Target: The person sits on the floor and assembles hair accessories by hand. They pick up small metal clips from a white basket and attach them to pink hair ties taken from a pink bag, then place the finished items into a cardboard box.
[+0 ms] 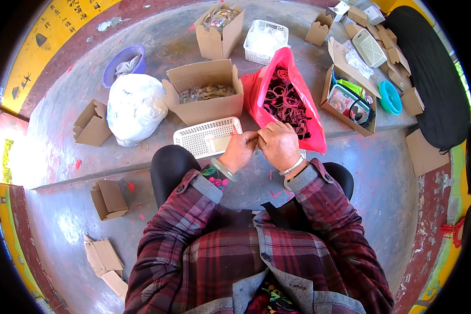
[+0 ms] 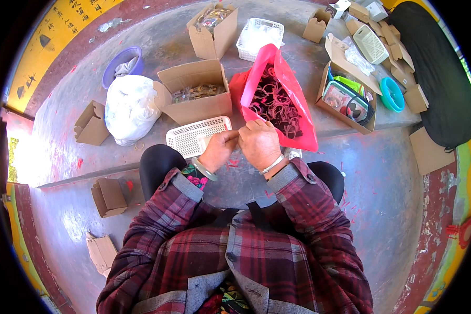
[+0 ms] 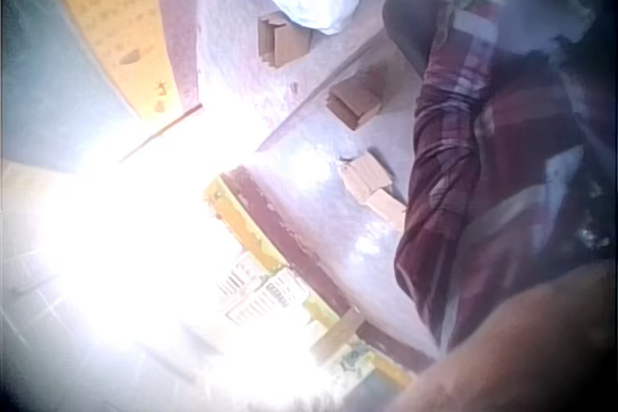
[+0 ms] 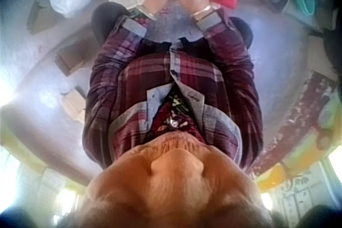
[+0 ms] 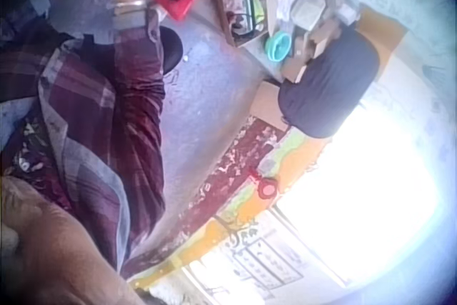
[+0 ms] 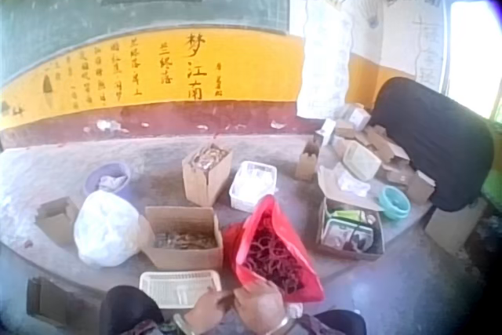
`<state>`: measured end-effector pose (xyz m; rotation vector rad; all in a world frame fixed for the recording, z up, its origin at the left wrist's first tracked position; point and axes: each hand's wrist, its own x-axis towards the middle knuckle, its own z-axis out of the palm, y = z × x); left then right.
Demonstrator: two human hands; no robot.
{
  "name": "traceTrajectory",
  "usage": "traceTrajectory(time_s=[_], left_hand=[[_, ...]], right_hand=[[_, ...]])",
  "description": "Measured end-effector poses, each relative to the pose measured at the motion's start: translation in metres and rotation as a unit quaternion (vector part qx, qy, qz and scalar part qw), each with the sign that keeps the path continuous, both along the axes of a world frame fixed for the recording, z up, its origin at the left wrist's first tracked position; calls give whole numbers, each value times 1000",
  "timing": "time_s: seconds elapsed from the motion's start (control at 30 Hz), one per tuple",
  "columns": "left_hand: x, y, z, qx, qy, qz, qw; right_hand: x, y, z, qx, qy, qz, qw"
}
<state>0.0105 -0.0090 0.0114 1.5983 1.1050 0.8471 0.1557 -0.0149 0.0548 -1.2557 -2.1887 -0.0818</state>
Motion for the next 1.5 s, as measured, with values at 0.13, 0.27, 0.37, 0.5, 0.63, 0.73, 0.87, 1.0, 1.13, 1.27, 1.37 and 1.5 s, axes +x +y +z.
traceTrajectory(time_s=[0.13, 0.27, 0.37, 0.5, 0.63, 0.73, 0.87, 1.0, 1.13, 1.27, 1.37, 1.5], left_hand=[[0, 1, -2, 5, -1, 13, 1000], [0, 0, -2, 1, -6, 9, 1000], [0, 0, 0, 5, -7, 12, 1000], [-1, 2, -6, 11, -23, 14, 1000], [-1, 2, -8, 5, -23, 9, 1000], [-1, 1, -5, -5, -28, 9, 1000], [0, 0, -3, -23, -47, 7, 999], [-1, 1, 1, -33, -67, 7, 997], [0, 2, -2, -65, -101, 15, 993], [-1, 3, -3, -67, -90, 25, 993], [1, 1, 5, -94, -116, 31, 988], [-2, 1, 10, -181, -224, -2, 958]], right_hand=[[-2, -1, 0, -8, -23, -3, 1000], [-1, -1, 3, -13, -25, -3, 1000], [0, 0, 0, -4, 10, -3, 1000], [-2, 0, 3, 0, 22, -5, 1000], [-3, -2, 4, -16, -12, -8, 1000], [-2, -1, 3, -2, -2, -8, 1000], [-2, 2, 0, 3, 38, -21, 999], [-2, 3, -2, -21, 102, -26, 994], [-2, 3, -2, -36, 114, -30, 992], [-2, 4, 1, -55, 123, -23, 991], [4, 7, -4, -151, 210, -35, 965], [21, 16, -7, -338, 417, -49, 842]])
